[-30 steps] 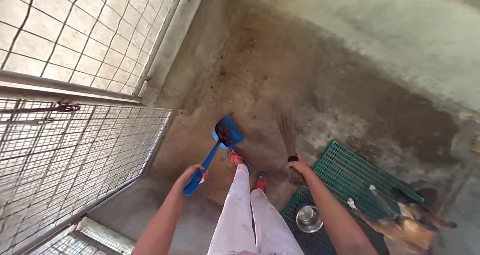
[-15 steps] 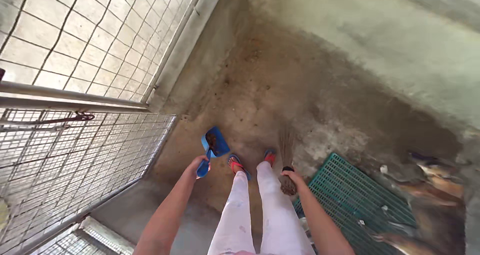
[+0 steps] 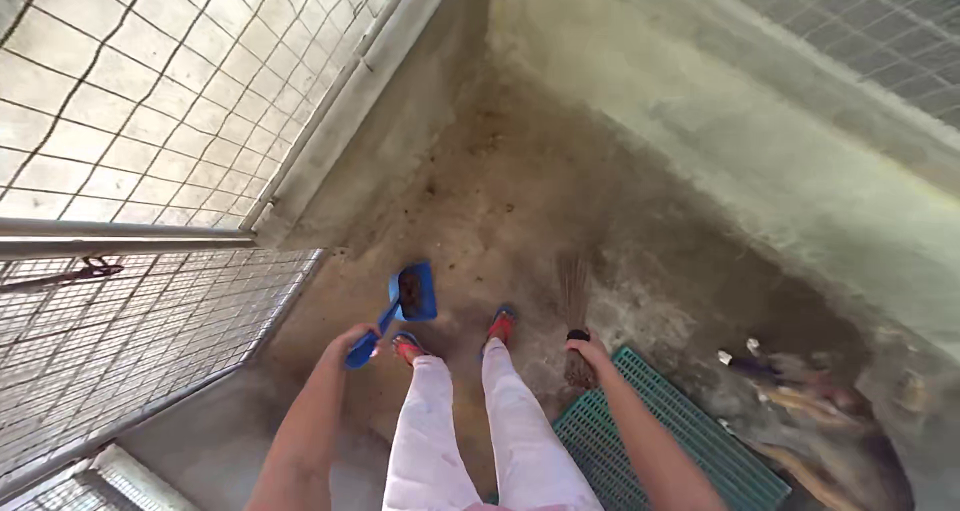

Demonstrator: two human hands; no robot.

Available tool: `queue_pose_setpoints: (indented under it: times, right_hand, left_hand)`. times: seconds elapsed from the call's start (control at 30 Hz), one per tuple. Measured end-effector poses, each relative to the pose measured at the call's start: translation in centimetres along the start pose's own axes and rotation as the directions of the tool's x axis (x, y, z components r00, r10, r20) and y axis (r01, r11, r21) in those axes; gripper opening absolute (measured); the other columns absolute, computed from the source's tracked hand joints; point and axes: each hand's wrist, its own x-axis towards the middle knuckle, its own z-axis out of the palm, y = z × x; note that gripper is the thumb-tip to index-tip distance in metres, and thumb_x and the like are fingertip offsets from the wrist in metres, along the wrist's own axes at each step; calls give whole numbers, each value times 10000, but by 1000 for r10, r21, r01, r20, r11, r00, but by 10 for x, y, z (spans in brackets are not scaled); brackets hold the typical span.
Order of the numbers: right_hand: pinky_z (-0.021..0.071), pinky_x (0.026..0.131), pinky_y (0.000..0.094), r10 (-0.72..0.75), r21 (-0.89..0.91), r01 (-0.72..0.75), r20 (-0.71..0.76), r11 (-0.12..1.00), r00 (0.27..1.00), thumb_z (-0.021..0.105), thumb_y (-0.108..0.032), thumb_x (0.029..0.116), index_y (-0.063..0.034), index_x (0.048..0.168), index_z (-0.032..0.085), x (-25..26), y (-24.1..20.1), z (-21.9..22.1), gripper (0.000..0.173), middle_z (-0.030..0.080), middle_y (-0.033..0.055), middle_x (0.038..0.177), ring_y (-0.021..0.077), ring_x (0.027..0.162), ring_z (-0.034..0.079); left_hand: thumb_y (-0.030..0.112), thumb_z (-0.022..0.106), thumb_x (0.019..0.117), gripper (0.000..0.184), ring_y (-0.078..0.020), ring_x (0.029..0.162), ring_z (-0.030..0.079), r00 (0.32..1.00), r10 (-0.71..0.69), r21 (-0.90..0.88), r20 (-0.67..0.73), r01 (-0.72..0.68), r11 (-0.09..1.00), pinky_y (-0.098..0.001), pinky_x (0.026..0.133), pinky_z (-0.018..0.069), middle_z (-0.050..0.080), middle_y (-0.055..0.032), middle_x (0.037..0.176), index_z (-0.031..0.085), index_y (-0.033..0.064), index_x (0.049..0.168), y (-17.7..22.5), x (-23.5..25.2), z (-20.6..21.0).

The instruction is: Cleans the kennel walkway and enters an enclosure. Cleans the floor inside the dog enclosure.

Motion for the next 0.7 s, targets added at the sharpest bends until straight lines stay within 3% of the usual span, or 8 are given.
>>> queue_pose_setpoints:
  times: [0.13,0.23,0.33,0.53,0.7]
  right_hand:
    - [391,1127,565,-9,-4,8,-32,1000,999,791,-11,834,-54,1628,183,12,-7,-28,1001,420,302,1534,416,1401,452]
    - [393,1122,567,-5,18,6,-53,1000,999,784,2,831,-47,1628,177,18,-5,-40,1002,416,305,1534,420,1403,444]
    - [396,1115,568,17,45,-15,-54,999,998,766,-10,850,-45,1626,188,19,-5,-45,968,416,308,1531,421,1398,444]
    - [429,1075,554,22,117,-18,-33,993,999,739,-56,893,-1,1559,327,9,-29,-26,785,490,296,1462,396,1323,511]
    - [413,1114,556,-24,68,25,-14,997,1000,785,-49,842,-34,1616,198,36,-62,-5,971,422,288,1532,400,1385,464]
  left_hand:
    - [94,345,1043,216,-68,470,515,1000,-19,-8,18,19,1000,-192,445,446,530,3,609,494,94,887,10,2,-16]
    - [79,349,1045,207,-62,479,513,999,22,19,37,-23,1000,-187,457,448,538,6,632,497,88,899,36,-3,20]
    - [86,400,1049,155,-86,578,533,995,88,46,48,-90,995,-230,559,483,541,-4,723,528,78,962,57,-1,68]
    - [11,435,992,77,-92,501,521,971,239,-369,8,-219,903,-228,483,482,525,-25,669,498,49,974,86,7,176]
    - [45,446,989,44,-112,471,520,976,198,-514,89,-125,849,-233,430,474,525,-54,681,481,53,1015,126,26,218]
